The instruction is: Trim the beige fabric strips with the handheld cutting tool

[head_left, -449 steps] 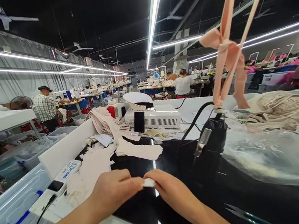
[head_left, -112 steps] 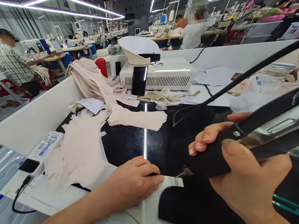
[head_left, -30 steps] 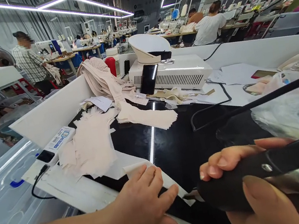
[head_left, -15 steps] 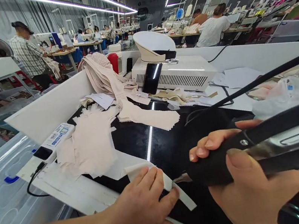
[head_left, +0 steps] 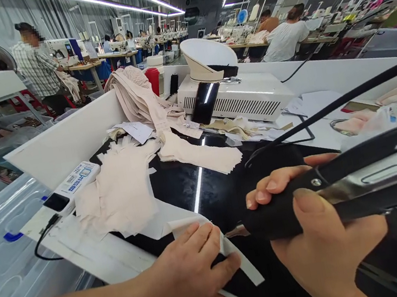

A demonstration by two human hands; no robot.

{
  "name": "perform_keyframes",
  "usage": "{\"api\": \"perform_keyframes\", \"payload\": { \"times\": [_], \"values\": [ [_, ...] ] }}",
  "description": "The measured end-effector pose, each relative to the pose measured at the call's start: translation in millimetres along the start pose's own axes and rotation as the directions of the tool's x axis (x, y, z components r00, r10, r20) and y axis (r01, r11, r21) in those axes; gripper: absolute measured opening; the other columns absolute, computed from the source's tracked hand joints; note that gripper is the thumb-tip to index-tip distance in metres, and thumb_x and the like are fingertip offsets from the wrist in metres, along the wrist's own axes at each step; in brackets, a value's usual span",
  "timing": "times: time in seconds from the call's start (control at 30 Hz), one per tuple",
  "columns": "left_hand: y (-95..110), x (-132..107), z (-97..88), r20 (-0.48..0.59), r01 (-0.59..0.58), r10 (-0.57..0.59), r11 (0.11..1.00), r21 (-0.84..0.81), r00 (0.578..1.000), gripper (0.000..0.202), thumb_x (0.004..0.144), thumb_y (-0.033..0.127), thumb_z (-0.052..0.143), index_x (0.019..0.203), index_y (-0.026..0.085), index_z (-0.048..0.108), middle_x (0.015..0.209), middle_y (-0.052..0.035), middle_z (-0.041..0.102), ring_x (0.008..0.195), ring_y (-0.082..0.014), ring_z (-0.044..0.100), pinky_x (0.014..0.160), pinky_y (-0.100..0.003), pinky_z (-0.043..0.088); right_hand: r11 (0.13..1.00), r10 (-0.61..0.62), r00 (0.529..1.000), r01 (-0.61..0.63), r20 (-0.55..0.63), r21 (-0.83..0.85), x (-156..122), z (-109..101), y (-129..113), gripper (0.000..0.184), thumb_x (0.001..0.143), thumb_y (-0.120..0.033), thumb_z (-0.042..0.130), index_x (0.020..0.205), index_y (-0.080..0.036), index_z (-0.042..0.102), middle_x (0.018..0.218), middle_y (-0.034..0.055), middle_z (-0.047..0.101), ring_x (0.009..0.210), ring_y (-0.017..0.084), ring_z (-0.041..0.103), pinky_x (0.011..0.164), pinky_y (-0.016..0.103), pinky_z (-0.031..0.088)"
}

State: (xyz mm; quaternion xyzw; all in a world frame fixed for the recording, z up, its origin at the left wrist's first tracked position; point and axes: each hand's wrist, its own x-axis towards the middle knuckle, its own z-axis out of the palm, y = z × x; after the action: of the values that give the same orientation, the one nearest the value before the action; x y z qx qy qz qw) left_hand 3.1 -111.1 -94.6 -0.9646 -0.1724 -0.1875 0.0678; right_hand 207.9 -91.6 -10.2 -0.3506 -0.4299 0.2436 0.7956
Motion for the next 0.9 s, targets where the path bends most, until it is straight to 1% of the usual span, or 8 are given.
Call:
{"api": "perform_keyframes", "payload": {
  "times": [0.13, 0.23, 0.3, 0.47, 0.57, 0.67, 0.8, 0.9],
  "values": [
    [-12, -2, -4.7, -0.024, -0.015, 0.013, 0.996, -0.09, 1.0, 0.077, 0.126, 0.085, 0.068, 0.163, 0.019, 0.082, 0.16, -0.0229, 0.086, 0.154, -0.0368, 0.084, 0.141, -0.051, 0.064, 1.0, 0.009, 1.0, -0.009, -0.019, -0.016, -3, 2, -3, 0.042, 0.088, -0.036, 0.112, 0.115, -0.031, 0.081, 0.079, -0.0067, 0.075, 0.058, 0.022, 0.073, 0.053, 0.038, 0.069],
    [-23, -3, -8.3, -0.039, -0.011, 0.004, 0.982, -0.188, 0.999, 0.07, 0.133, 0.078, 0.059, 0.165, 0.02, 0.082, 0.158, -0.0204, 0.087, 0.148, -0.0323, 0.087, 0.141, -0.046, 0.064, 1.0, 0.008, 0.999, -0.01, -0.039, -0.03, -6, 2, -5, 0.043, 0.087, -0.037, 0.112, 0.116, -0.032, 0.081, 0.078, -0.0073, 0.076, 0.056, 0.023, 0.073, 0.053, 0.04, 0.071],
    [-26, -4, -9.5, -0.052, 0.014, -0.027, 0.972, -0.235, 0.998, 0.067, 0.135, 0.074, 0.057, 0.169, 0.02, 0.08, 0.161, -0.0203, 0.086, 0.151, -0.0322, 0.085, 0.141, -0.044, 0.064, 0.999, 0.017, 0.999, -0.019, -0.036, -0.044, -8, 0, -7, 0.042, 0.088, -0.038, 0.111, 0.117, -0.033, 0.08, 0.078, -0.0079, 0.075, 0.057, 0.024, 0.074, 0.055, 0.041, 0.072],
    [-26, -9, -8.6, 0.039, 0.069, -0.061, 0.959, -0.275, 0.997, 0.066, 0.132, 0.072, 0.068, 0.174, 0.021, 0.077, 0.175, -0.0239, 0.078, 0.166, -0.0381, 0.077, 0.147, -0.053, 0.06, 0.988, 0.137, 0.99, -0.134, 0.042, -0.074, -6, -11, -16, 0.044, 0.085, -0.034, 0.112, 0.115, -0.034, 0.079, 0.081, -0.0072, 0.078, 0.064, 0.026, 0.08, 0.063, 0.046, 0.078],
    [-26, -11, -7.2, 0.052, 0.079, -0.068, 0.962, -0.26, 0.996, 0.069, 0.131, 0.076, 0.065, 0.172, 0.022, 0.079, 0.177, -0.0239, 0.078, 0.167, -0.0389, 0.077, 0.147, -0.056, 0.06, 0.983, 0.17, 0.984, -0.166, 0.049, -0.081, -4, -16, -20, 0.049, 0.084, -0.036, 0.115, 0.116, -0.034, 0.078, 0.082, -0.0064, 0.078, 0.065, 0.028, 0.08, 0.065, 0.05, 0.079],
    [-25, -10, -7.2, 0.047, 0.068, -0.059, 0.971, -0.231, 0.997, 0.07, 0.131, 0.078, 0.063, 0.171, 0.022, 0.08, 0.177, -0.0243, 0.079, 0.166, -0.0391, 0.079, 0.146, -0.057, 0.061, 0.982, 0.17, 0.984, -0.165, 0.054, -0.088, -2, -15, -21, 0.05, 0.083, -0.035, 0.115, 0.116, -0.035, 0.078, 0.08, -0.0063, 0.076, 0.066, 0.03, 0.08, 0.064, 0.052, 0.077],
    [-23, -9, -9.0, 0.069, 0.069, -0.055, 0.973, -0.221, 0.996, 0.071, 0.129, 0.077, 0.072, 0.171, 0.021, 0.08, 0.178, -0.0253, 0.078, 0.168, -0.0401, 0.077, 0.147, -0.058, 0.06, 0.985, 0.142, 0.989, -0.138, 0.035, -0.106, 1, -10, -21, 0.05, 0.079, -0.041, 0.115, 0.112, -0.037, 0.079, 0.078, -0.0074, 0.075, 0.065, 0.029, 0.077, 0.063, 0.05, 0.074],
    [-21, -10, -10.1, 0.075, 0.071, -0.055, 0.971, -0.228, 0.996, 0.071, 0.126, 0.077, 0.077, 0.17, 0.021, 0.081, 0.179, -0.0256, 0.077, 0.168, -0.0411, 0.077, 0.146, -0.059, 0.06, 0.989, 0.105, 0.994, -0.102, 0.02, -0.105, 4, -4, -19, 0.047, 0.079, -0.04, 0.114, 0.111, -0.037, 0.079, 0.077, -0.0089, 0.073, 0.063, 0.027, 0.076, 0.063, 0.049, 0.075]
  ]
}}
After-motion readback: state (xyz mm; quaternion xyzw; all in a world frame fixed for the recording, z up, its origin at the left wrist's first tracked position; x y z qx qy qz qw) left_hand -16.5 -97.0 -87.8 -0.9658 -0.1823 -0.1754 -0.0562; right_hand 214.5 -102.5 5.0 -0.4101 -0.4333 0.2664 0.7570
